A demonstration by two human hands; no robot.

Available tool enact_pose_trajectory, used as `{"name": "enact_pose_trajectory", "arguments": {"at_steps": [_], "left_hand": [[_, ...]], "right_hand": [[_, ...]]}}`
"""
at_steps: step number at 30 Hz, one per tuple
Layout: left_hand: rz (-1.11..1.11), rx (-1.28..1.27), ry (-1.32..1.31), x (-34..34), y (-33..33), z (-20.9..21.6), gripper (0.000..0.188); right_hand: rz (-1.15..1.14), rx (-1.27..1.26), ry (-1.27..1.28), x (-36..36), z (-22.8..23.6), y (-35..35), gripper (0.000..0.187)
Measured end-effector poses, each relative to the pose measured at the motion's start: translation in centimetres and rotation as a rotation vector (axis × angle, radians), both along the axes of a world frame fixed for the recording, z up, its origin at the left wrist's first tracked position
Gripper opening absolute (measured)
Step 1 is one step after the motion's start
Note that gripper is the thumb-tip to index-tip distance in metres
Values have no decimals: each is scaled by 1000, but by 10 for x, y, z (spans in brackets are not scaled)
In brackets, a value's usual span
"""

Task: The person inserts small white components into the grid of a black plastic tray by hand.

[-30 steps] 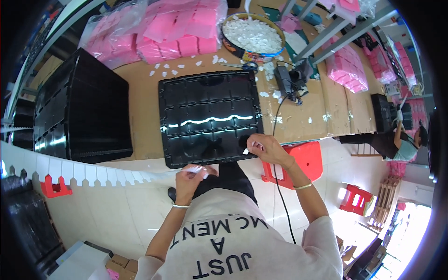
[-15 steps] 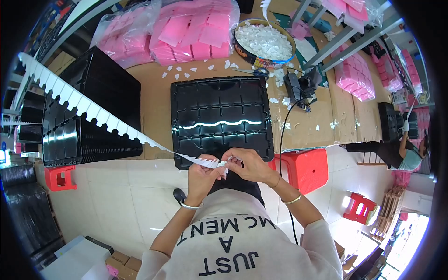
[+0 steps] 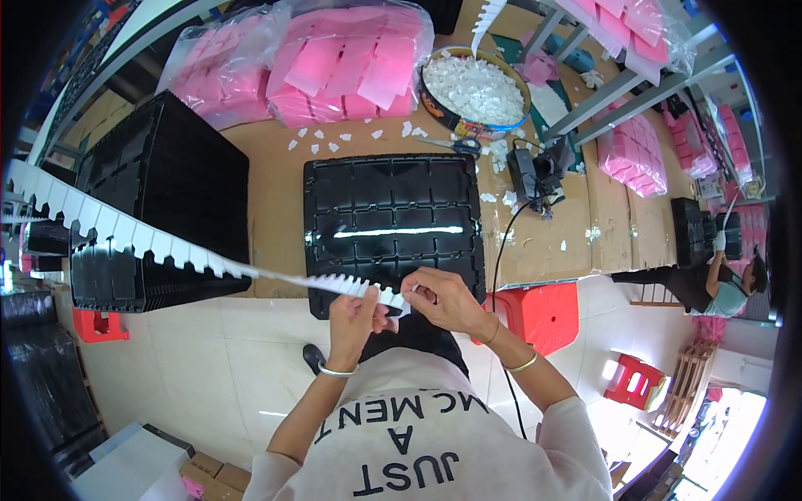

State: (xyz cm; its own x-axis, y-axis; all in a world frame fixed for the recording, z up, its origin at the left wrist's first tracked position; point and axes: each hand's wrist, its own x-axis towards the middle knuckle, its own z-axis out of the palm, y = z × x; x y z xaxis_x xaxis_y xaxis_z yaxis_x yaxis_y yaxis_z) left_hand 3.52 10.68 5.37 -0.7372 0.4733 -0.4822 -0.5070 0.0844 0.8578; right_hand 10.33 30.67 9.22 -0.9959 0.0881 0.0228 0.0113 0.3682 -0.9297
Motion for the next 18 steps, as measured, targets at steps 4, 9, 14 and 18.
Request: {"name": "enact_pose_trajectory", "arguments": {"at_steps": [4,9,14,18], "left_hand": [[138,-127,118,-4,-22,-26,21],[246,-358,296,-4,-124,-71,17],[321,-703,430,-4,-208,-92,12],[523,-647,387,-25,-216,-95,13]], "right_hand": [[-144,171,78,-23,-15,51,7],[-140,401,-21,-60,-28,146,7],[12,682,36,-99,-64,191,8],[38,803,73,-124,-85,203,9]]}}
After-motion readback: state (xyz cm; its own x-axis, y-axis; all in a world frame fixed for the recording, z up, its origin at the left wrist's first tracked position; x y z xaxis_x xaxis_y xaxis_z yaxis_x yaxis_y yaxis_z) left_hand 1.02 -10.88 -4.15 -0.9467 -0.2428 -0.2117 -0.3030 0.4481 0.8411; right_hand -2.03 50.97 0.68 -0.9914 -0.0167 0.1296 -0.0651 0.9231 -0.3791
